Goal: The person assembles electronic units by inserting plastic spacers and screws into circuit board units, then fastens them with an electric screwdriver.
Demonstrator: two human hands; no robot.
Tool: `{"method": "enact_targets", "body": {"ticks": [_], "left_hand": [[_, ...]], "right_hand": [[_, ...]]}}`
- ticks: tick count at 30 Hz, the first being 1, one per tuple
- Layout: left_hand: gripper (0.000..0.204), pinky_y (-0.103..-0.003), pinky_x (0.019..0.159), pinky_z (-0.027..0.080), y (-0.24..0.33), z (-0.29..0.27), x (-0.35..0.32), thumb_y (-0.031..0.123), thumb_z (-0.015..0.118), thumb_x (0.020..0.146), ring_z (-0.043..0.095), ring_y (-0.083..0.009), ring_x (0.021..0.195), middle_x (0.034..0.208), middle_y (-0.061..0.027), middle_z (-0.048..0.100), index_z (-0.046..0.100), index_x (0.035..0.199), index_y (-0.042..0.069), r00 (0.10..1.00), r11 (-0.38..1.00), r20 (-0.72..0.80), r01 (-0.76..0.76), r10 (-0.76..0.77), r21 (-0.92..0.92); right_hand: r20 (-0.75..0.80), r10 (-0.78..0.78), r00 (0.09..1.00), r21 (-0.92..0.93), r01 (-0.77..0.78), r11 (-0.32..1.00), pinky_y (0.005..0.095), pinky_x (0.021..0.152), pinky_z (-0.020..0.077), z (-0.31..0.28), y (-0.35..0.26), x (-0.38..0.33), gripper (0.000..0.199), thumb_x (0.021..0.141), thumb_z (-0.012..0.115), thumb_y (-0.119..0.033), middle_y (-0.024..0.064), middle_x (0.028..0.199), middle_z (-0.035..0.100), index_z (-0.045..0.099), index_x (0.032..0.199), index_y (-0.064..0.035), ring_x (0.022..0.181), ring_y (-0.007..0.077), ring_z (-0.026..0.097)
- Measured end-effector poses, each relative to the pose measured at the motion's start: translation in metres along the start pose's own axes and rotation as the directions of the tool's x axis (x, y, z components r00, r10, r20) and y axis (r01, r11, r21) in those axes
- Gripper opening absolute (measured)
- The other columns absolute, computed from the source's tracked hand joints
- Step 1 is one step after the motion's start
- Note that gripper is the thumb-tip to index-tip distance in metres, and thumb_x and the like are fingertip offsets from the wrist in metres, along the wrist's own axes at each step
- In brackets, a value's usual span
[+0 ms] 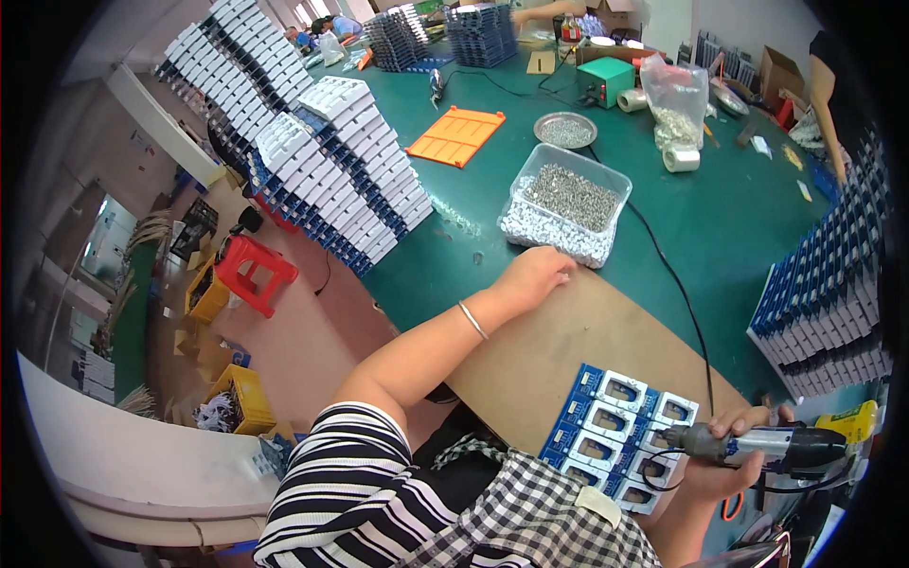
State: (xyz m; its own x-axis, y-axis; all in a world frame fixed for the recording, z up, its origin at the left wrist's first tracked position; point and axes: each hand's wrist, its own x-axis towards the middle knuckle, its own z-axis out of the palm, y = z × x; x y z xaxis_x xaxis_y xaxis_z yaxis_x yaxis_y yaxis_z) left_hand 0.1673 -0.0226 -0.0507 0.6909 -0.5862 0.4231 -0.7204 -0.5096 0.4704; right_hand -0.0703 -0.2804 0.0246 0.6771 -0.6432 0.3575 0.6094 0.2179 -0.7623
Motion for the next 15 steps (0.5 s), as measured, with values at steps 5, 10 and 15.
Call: {"method": "enact_targets", "body": {"ticks": [5, 10, 15], "left_hand": [[0.011, -0.026, 0.068, 0.051, 0.056, 0.000, -0.015, 0.006, 0.062, 0.089, 0.062, -0.0122, 0.072, 0.083, -0.0055, 0.065, 0.065, 0.099, 0.002, 0.771, 0.355, 0.435, 0.612, -0.465, -0.706], [0.015, -0.028, 0.076, 0.053, 0.094, -0.025, -0.037, 0.000, 0.060, 0.088, 0.063, -0.0163, 0.080, 0.094, -0.0116, 0.066, 0.062, 0.102, -0.003, 0.691, -0.014, 0.567, 0.629, -0.449, -0.777], [0.017, -0.025, 0.080, 0.051, 0.096, -0.008, -0.057, 0.000, 0.062, 0.087, 0.062, -0.0135, 0.084, 0.097, -0.0078, 0.065, 0.063, 0.104, -0.004, 0.699, 0.237, 0.541, 0.689, -0.468, -0.685]], "right_hand": [[-0.036, 0.002, 0.999, -0.021, -0.003, 1.000, 0.0314, 0.063, 0.0477, -0.013, 0.010, 0.013, 0.072, 0.078, 0.062, -0.040, 0.0072, 0.084, 0.045, 0.029, 0.133, -0.0077, 0.063, 0.0171, 0.051], [0.168, 0.060, 0.984, 0.202, -0.094, 0.975, 0.0330, 0.073, 0.0346, -0.002, 0.011, 0.032, 0.056, 0.077, 0.054, -0.048, 0.0052, 0.088, 0.043, 0.046, 0.116, -0.0073, 0.071, 0.0166, 0.040], [0.282, 0.115, 0.952, 0.056, -0.136, 0.989, 0.0355, 0.075, 0.0377, -0.018, 0.032, 0.038, 0.057, 0.081, 0.050, -0.049, 0.0073, 0.091, 0.051, 0.046, 0.122, -0.0101, 0.076, 0.0194, 0.050]]}}
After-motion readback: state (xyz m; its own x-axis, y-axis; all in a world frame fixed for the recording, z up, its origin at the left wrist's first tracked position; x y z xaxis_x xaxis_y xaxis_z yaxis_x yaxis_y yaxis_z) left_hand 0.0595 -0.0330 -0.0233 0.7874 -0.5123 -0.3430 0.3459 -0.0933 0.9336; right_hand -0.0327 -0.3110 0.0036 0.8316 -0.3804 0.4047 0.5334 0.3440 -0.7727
